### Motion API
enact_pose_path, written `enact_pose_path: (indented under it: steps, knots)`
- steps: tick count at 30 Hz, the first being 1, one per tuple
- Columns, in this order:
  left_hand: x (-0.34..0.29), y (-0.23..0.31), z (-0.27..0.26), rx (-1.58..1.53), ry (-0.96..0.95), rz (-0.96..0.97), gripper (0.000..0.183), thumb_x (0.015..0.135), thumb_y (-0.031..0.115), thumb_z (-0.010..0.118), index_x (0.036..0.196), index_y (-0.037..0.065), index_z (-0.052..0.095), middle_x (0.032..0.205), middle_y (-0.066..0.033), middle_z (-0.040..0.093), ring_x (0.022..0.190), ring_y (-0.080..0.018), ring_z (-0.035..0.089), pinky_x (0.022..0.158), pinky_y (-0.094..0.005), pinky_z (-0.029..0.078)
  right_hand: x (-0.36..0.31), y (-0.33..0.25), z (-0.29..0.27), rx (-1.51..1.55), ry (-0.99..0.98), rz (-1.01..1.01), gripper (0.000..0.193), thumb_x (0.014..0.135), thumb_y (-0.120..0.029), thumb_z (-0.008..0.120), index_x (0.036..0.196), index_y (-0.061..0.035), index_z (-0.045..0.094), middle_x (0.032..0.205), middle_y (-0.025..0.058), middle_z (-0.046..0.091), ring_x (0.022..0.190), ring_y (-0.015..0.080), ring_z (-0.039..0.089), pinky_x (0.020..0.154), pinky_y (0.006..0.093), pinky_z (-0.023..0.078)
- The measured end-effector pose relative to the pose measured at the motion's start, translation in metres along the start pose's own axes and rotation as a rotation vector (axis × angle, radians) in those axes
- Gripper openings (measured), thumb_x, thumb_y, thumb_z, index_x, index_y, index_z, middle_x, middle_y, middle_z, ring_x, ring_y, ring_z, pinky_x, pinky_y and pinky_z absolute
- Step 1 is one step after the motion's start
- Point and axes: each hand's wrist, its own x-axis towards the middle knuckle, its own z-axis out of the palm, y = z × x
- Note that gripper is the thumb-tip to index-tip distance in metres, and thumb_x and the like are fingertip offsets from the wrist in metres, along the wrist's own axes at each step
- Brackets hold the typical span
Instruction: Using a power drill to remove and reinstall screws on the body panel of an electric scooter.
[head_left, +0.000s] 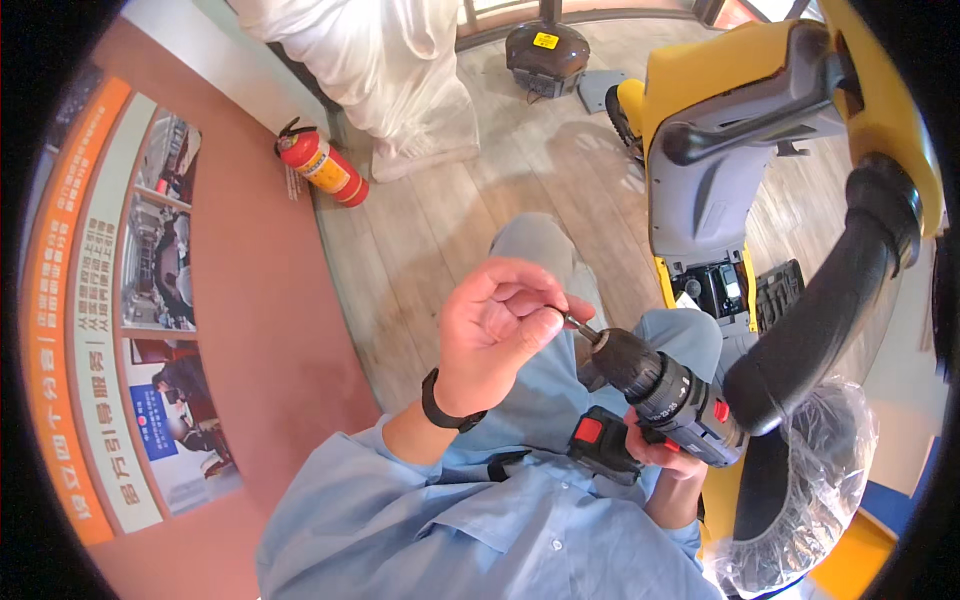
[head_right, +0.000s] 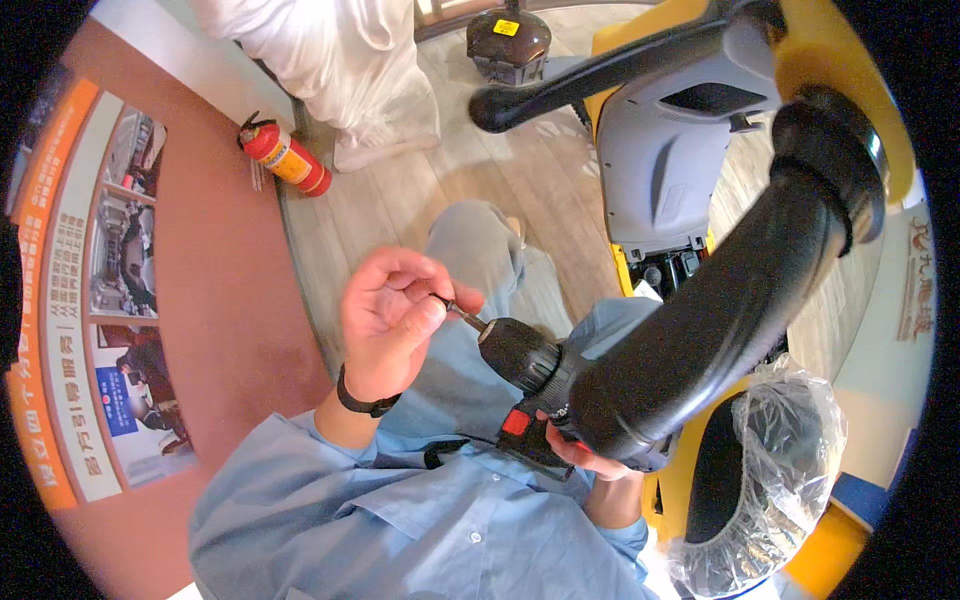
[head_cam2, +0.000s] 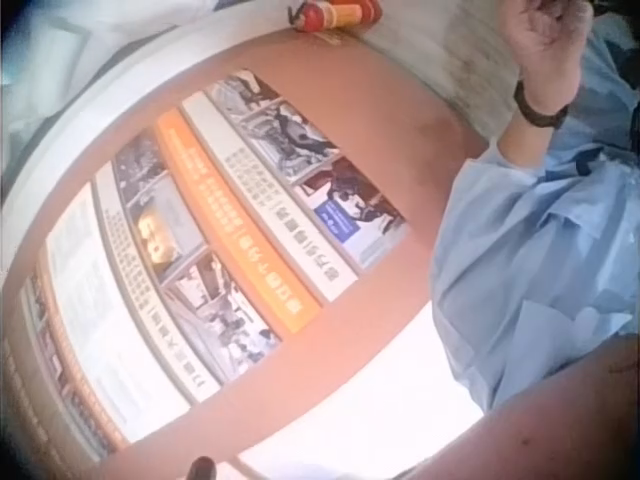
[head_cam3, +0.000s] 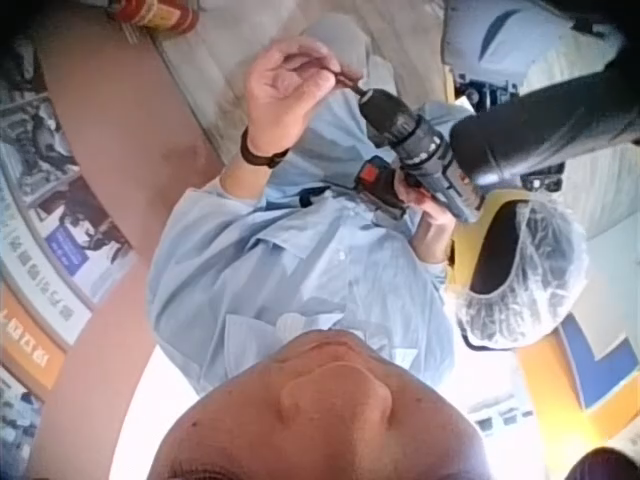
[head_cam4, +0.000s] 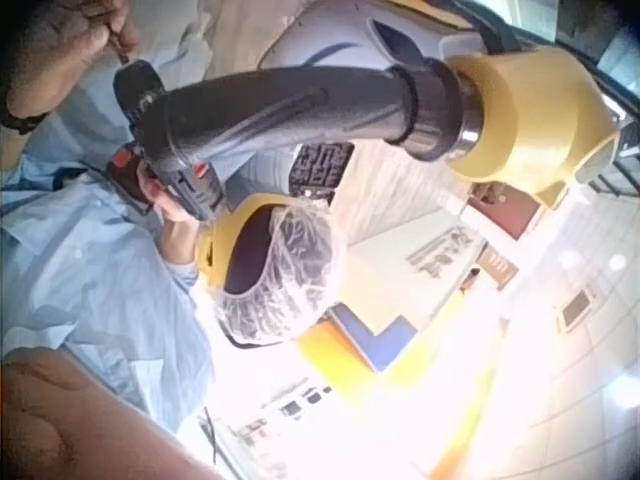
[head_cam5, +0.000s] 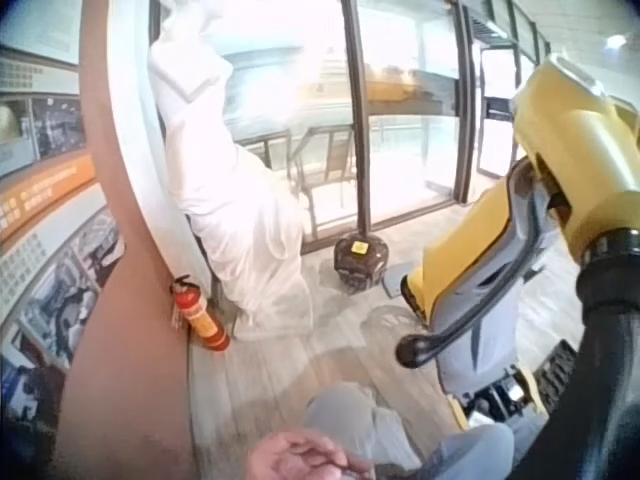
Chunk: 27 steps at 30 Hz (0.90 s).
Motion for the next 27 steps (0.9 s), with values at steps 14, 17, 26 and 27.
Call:
enact_pose_path:
  steps: [14,17,26,27]
  knots:
    - [0.013,0.006,0.018,0.188,-0.014,-0.156,0.018,0.082,-0.007,0.058,0.100,-0.002,0.055,0.088,-0.0094,0.061,0.086,-0.0263,0.067,0.076,-0.0352,0.056,0.000,-0.009,0.000,0.173,0.279,-0.086,0.026,0.072,-0.016,0.070,0.092,-0.0009,0.063,0.075,0.0081,0.064,0.059,0.0164,0.058,0.053,0.0267,0.046]
    - [0.015,0.008,0.025,0.220,0.053,-0.238,0.015,0.082,-0.006,0.060,0.096,-0.002,0.056,0.088,-0.0096,0.061,0.085,-0.0265,0.067,0.073,-0.0359,0.057,0.010,-0.032,0.000,0.333,0.312,0.028,0.024,0.072,-0.017,0.070,0.087,-0.0013,0.061,0.066,0.0039,0.062,0.049,0.0117,0.056,0.043,0.0226,0.043]
    - [0.018,-0.007,0.027,0.042,0.241,-0.532,0.018,0.079,-0.006,0.062,0.096,-0.001,0.058,0.090,-0.0084,0.062,0.083,-0.0202,0.066,0.073,-0.0318,0.055,0.002,-0.027,-0.015,0.095,0.190,0.052,0.025,0.070,-0.013,0.074,0.090,-0.0049,0.061,0.072,0.0010,0.062,0.061,0.0129,0.059,0.056,0.0245,0.047]
    - [0.019,-0.011,0.025,0.048,0.233,-0.535,0.018,0.079,-0.006,0.062,0.096,-0.001,0.058,0.090,-0.0084,0.062,0.083,-0.0202,0.066,0.073,-0.0318,0.055,-0.003,-0.026,-0.017,0.216,0.183,0.187,0.031,0.066,-0.011,0.078,0.091,-0.0071,0.060,0.082,0.0030,0.065,0.073,0.0136,0.063,0.065,0.0271,0.050]
